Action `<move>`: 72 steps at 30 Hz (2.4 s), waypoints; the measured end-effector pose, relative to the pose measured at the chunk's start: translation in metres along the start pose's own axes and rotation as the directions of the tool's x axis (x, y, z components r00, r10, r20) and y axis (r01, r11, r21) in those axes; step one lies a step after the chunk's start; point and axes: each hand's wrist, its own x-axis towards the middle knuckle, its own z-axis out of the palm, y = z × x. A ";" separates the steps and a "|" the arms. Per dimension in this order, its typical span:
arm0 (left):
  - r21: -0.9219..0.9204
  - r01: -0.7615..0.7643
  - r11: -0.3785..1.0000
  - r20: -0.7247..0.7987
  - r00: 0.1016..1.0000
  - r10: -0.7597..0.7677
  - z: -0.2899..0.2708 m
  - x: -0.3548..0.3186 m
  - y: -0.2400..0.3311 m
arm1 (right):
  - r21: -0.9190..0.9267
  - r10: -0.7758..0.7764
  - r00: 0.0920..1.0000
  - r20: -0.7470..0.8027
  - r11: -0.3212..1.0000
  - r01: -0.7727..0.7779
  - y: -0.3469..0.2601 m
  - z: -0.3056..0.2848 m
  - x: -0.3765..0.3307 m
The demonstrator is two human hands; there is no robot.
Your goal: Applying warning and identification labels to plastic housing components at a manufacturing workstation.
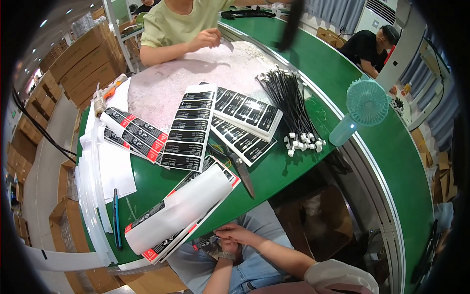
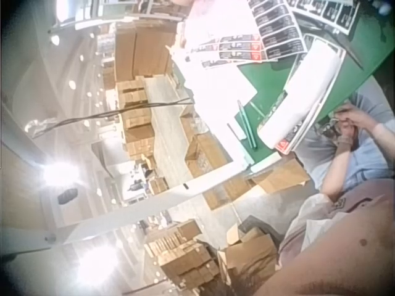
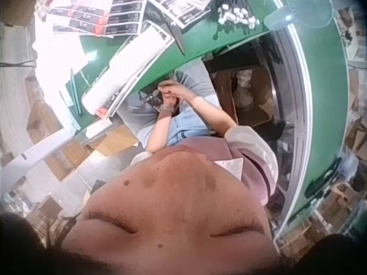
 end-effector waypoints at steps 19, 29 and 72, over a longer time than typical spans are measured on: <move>0.393 -0.342 0.854 0.408 0.897 0.171 -0.038 0.031 -0.002 | -0.092 0.000 0.999 0.035 0.996 0.003 0.000 0.001 0.000; 0.428 -0.293 0.855 0.378 0.917 0.125 -0.012 0.008 0.008 | -0.064 -0.040 0.997 0.066 0.997 0.044 -0.001 0.000 -0.002; 0.139 -0.968 -0.211 0.983 0.160 -0.087 0.490 -0.131 -0.086 | -0.438 -0.097 0.995 0.012 0.894 0.093 0.016 -0.002 0.020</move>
